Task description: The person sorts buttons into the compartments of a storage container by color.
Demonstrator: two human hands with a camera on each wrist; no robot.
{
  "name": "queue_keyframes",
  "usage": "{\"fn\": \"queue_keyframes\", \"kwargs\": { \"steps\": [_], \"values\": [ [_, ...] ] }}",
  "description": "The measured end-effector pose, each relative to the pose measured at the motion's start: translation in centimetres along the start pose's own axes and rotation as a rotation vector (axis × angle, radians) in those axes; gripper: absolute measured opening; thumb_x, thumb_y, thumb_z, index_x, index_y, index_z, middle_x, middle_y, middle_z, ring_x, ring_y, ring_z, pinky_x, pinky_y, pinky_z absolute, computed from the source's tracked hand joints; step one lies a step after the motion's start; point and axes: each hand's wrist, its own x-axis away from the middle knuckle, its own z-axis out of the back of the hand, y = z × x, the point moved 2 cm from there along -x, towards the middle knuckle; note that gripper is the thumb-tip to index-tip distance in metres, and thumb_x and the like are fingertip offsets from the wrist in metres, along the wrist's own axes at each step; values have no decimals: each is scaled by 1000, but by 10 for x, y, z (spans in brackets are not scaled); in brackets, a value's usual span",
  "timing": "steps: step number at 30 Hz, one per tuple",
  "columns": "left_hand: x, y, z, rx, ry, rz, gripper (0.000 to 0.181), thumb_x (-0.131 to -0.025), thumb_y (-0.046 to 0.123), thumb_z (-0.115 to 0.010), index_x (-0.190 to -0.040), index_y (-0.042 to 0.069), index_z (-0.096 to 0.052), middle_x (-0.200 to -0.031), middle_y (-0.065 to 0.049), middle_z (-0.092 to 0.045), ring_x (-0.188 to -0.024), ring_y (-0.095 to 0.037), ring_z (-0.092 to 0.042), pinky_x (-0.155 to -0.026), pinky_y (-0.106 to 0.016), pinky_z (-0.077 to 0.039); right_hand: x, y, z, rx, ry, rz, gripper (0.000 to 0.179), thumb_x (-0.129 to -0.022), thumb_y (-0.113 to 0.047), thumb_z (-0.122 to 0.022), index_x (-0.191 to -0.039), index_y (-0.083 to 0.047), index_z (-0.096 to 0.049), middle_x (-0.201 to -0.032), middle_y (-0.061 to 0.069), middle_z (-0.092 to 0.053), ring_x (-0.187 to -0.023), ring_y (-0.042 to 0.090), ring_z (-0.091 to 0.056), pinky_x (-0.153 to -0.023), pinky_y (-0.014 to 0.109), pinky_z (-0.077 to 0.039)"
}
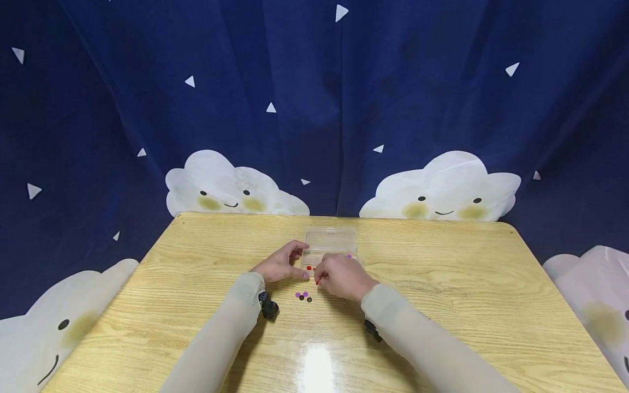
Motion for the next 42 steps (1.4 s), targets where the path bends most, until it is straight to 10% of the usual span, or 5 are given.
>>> {"fn": "queue_keyframes", "kwargs": {
  "steps": [42],
  "values": [
    [2,-1,0,-11,-12,21,78,-77,14,-85,-145,14,-45,-137,-9,-49,-126,-25,-46,-112,-43,-39,-24,39,17,12,0,-215,11,-87,-8,-70,-87,-15,-78,-89,0,-68,-78,14,-59,-78,36,-53]
  ]
}}
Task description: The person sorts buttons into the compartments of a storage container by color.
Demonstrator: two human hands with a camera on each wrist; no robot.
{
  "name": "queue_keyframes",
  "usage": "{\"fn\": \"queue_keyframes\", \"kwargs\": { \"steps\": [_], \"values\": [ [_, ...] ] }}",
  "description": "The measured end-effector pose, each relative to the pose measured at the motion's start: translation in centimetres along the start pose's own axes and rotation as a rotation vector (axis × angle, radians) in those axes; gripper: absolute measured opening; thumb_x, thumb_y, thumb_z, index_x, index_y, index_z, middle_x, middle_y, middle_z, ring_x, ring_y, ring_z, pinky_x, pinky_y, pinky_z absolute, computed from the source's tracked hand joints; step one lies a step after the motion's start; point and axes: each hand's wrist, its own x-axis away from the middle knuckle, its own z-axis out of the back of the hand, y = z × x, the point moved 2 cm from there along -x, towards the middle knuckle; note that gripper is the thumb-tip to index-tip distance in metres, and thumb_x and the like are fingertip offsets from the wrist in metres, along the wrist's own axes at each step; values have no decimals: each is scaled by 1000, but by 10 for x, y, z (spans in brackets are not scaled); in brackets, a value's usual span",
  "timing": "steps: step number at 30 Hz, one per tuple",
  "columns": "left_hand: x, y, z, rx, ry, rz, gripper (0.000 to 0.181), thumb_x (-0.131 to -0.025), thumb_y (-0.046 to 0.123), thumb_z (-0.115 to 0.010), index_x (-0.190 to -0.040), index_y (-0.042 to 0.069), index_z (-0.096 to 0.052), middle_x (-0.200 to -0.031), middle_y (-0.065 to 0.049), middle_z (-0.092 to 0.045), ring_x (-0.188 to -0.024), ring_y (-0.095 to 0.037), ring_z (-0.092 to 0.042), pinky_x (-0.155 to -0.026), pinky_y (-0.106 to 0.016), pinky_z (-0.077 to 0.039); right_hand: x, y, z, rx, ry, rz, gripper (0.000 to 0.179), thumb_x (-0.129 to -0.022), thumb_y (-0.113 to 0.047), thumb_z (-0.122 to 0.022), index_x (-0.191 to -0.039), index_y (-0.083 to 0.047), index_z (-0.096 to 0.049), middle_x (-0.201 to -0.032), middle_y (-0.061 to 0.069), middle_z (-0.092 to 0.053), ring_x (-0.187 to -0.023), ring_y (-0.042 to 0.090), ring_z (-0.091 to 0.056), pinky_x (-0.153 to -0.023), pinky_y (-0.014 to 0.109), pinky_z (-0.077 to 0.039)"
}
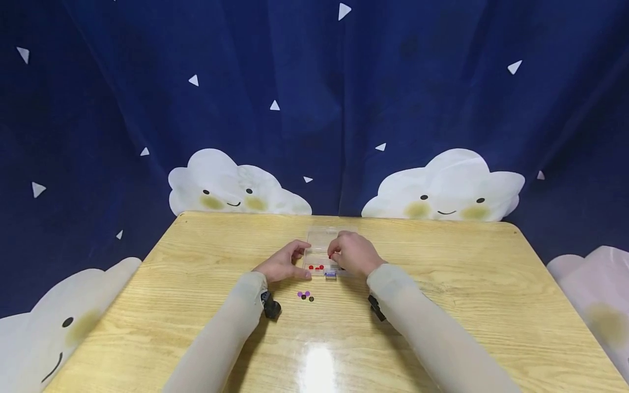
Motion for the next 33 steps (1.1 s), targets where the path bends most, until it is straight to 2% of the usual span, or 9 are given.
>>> {"fn": "queue_keyframes", "kwargs": {
  "steps": [8,14,20,33],
  "values": [
    [-1,-4,-4,6,3,6,78,-77,13,-85,-145,13,-46,-135,-10,-50,-124,-25,-46,-111,-42,-40,-2,1,-10,-6,-13,-12,12,-87,-8,-70,-87,-16,-78,-88,-1,-67,-80,14,-57,-80,36,-52],
    [-2,-5,-8,-20,3,-16,76,-77,14,-86,-143,11,-47,-131,-10,-51,-119,-24,-48,-108,-42,-41,-2,1,-16,-4,-15,-24,12,-86,-8,-70,-87,-16,-79,-87,-2,-66,-78,13,-55,-79,34,-52],
    [-2,-1,-4,-21,10,-15,77,-76,15,-86,-142,12,-48,-132,-10,-52,-122,-25,-48,-110,-42,-40,-5,-5,-13,-19,-9,-18,12,-88,-9,-70,-90,-15,-80,-89,-1,-67,-80,14,-56,-81,35,-51],
    [-3,-1,0,9,12,-6,77,-76,12,-86,-143,12,-47,-131,-10,-51,-120,-24,-46,-109,-42,-40,-9,-11,-20,10,-2,9,11,-86,-7,-71,-86,-15,-78,-86,0,-67,-78,13,-56,-77,34,-54]
  ]
}}
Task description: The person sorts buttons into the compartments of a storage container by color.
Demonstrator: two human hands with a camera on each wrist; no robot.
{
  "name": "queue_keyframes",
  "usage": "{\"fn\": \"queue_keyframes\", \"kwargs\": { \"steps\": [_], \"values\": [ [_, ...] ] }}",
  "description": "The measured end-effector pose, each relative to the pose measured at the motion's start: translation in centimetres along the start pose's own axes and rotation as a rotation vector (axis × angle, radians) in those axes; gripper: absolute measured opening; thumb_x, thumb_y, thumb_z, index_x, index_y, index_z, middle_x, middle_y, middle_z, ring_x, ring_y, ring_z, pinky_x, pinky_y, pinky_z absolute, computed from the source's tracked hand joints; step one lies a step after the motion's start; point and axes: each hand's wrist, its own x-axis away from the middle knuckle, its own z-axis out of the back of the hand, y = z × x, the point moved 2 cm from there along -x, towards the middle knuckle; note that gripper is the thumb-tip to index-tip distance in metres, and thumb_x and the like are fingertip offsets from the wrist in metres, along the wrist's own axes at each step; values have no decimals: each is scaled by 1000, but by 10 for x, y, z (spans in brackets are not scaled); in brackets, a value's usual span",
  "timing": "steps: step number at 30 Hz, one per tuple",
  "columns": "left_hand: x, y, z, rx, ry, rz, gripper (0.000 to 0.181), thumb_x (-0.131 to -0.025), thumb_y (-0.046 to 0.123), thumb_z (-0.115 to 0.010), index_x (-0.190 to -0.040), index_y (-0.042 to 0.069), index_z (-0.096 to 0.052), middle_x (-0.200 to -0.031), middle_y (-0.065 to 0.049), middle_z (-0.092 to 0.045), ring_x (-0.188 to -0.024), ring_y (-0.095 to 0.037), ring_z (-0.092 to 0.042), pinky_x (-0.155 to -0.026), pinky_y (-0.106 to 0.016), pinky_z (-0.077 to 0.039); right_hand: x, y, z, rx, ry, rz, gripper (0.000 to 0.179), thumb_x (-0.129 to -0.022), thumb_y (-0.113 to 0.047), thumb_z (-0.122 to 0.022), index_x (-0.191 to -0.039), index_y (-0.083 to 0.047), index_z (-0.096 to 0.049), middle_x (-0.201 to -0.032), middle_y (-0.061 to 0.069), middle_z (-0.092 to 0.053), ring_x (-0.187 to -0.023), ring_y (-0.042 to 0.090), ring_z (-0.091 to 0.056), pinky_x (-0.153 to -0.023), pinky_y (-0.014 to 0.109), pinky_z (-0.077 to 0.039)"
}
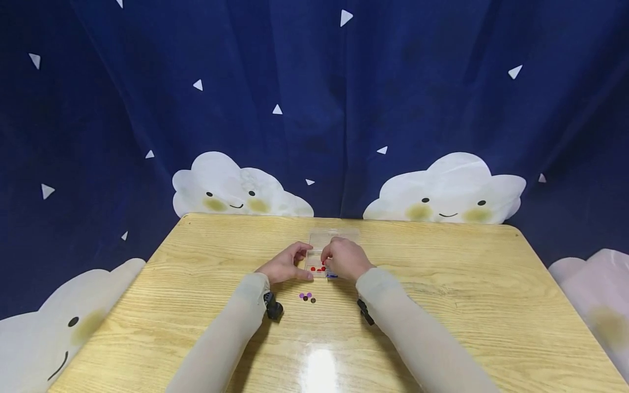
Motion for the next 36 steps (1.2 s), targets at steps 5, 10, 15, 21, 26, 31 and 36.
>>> {"fn": "queue_keyframes", "kwargs": {
  "steps": [5,10,15,21,26,31,36],
  "values": [
    [0,1,0,-12,1,-9,76,-76,12,-86,-142,11,-48,-130,-10,-51,-117,-23,-46,-106,-41,-41,0,-1,-3,2,-5,6,11,-86,-7,-71,-88,-14,-79,-86,-1,-67,-77,13,-57,-77,35,-55],
    [0,1,0,-29,9,-5,76,-76,13,-86,-142,12,-48,-130,-10,-51,-117,-24,-46,-106,-41,-41,-1,-2,-5,10,-13,8,11,-87,-8,-71,-87,-16,-78,-85,-2,-65,-75,13,-55,-75,33,-53],
    [0,-1,0,-25,5,6,77,-76,14,-86,-142,13,-48,-133,-10,-51,-120,-24,-47,-109,-42,-40,0,-3,-7,12,-7,19,11,-86,-8,-71,-86,-16,-78,-85,-2,-65,-74,12,-55,-74,33,-52],
    [0,1,-1,-19,-8,4,77,-77,14,-85,-143,13,-47,-133,-10,-51,-121,-24,-47,-108,-42,-40,0,-2,-9,11,13,30,11,-84,-8,-71,-85,-16,-78,-85,-2,-65,-75,12,-57,-74,32,-53],
    [2,2,1,-12,-1,9,77,-77,13,-85,-143,13,-47,-134,-11,-50,-121,-25,-46,-109,-43,-39,0,-4,-7,8,16,33,10,-84,-8,-71,-87,-15,-79,-87,-1,-66,-77,13,-58,-76,34,-54],
    [1,2,1,-15,4,11,77,-76,14,-86,-142,13,-48,-132,-10,-51,-119,-24,-46,-108,-43,-40,-1,-6,-5,5,5,23,9,-85,-10,-72,-89,-14,-79,-88,-1,-66,-77,13,-58,-78,35,-54],
    [1,0,1,-13,10,2,76,-76,14,-86,-142,13,-48,-131,-11,-51,-118,-24,-46,-107,-43,-40,1,-8,-2,-4,2,20,9,-86,-10,-71,-91,-14,-79,-89,-1,-65,-77,13,-57,-78,34,-54]
  ]
}}
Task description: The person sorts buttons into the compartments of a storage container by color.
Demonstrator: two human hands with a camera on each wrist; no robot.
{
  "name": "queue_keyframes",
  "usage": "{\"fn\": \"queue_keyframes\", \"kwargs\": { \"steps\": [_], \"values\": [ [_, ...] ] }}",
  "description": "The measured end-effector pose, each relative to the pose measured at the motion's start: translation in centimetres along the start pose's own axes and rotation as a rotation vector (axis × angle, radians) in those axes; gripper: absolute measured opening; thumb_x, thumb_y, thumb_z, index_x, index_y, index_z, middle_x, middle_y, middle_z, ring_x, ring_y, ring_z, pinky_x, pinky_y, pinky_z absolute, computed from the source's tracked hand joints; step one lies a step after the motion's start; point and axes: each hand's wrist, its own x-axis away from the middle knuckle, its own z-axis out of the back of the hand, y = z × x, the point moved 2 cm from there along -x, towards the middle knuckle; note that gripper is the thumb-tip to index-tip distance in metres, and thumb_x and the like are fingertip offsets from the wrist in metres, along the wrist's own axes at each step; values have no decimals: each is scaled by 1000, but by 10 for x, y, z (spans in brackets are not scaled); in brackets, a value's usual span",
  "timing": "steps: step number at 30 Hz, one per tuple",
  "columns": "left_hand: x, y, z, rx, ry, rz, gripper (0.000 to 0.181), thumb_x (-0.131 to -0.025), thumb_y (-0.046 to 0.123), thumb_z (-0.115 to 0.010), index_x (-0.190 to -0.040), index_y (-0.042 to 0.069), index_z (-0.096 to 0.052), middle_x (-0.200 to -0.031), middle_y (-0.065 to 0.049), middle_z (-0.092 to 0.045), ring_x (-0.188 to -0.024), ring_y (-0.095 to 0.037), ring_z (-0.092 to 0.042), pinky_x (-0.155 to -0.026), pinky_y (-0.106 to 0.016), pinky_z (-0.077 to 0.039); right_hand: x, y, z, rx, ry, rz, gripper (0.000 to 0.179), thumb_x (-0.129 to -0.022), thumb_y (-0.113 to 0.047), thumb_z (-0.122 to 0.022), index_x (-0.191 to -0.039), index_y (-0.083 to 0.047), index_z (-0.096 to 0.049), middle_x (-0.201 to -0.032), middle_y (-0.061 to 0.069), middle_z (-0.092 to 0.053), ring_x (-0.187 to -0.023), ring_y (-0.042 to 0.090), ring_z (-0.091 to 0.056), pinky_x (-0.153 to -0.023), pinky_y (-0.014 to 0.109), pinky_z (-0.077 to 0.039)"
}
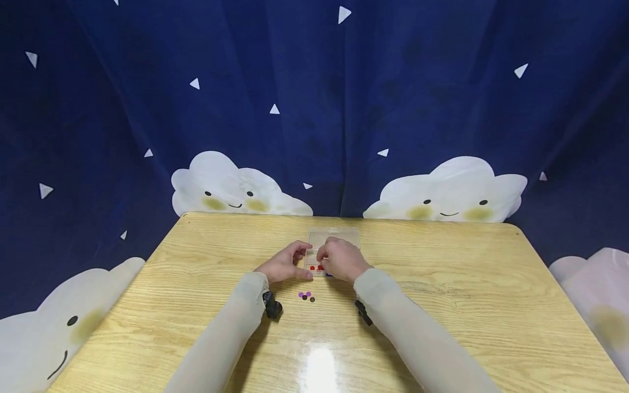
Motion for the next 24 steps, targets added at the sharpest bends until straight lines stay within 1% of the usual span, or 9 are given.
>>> {"fn": "queue_keyframes", "kwargs": {
  "steps": [4,9,13,17,19,24],
  "values": [
    [0,0,0,-3,1,-5,75,-76,14,-86,-142,13,-48,-132,-11,-51,-119,-25,-46,-108,-42,-39,5,-3,3,-19,-5,12,11,-86,-8,-70,-91,-13,-79,-91,-1,-66,-79,14,-59,-80,36,-54],
    [0,0,-1,1,-5,-8,76,-77,13,-85,-142,12,-47,-132,-11,-50,-119,-25,-46,-108,-42,-39,13,-9,5,-14,-13,51,9,-86,-8,-72,-90,-13,-78,-92,-2,-66,-84,16,-63,-82,36,-55],
    [0,1,-1,1,-4,-6,76,-77,13,-85,-142,12,-47,-132,-11,-50,-120,-24,-46,-108,-42,-40,18,-16,5,-9,-17,98,8,-86,-10,-74,-91,-13,-78,-90,-3,-65,-79,12,-61,-76,30,-54],
    [1,1,0,0,-3,0,76,-77,13,-85,-142,13,-47,-132,-9,-50,-119,-24,-46,-107,-41,-40,24,-22,3,-2,-5,164,9,-86,-9,-73,-92,-12,-78,-90,-4,-65,-76,9,-61,-69,24,-53],
    [0,0,-1,-5,-2,-3,76,-77,14,-86,-142,13,-47,-130,-9,-50,-118,-23,-46,-106,-40,-40,27,-25,0,-3,-7,186,10,-85,-9,-73,-93,-12,-78,-91,-3,-65,-79,10,-62,-70,24,-54],
    [1,0,-1,-16,1,-25,75,-77,13,-86,-142,11,-48,-130,-10,-52,-118,-23,-47,-107,-40,-41,36,-30,-8,26,1,232,8,-83,-10,-76,-90,-12,-78,-88,-3,-65,-78,9,-63,-70,25,-55]
  ]
}}
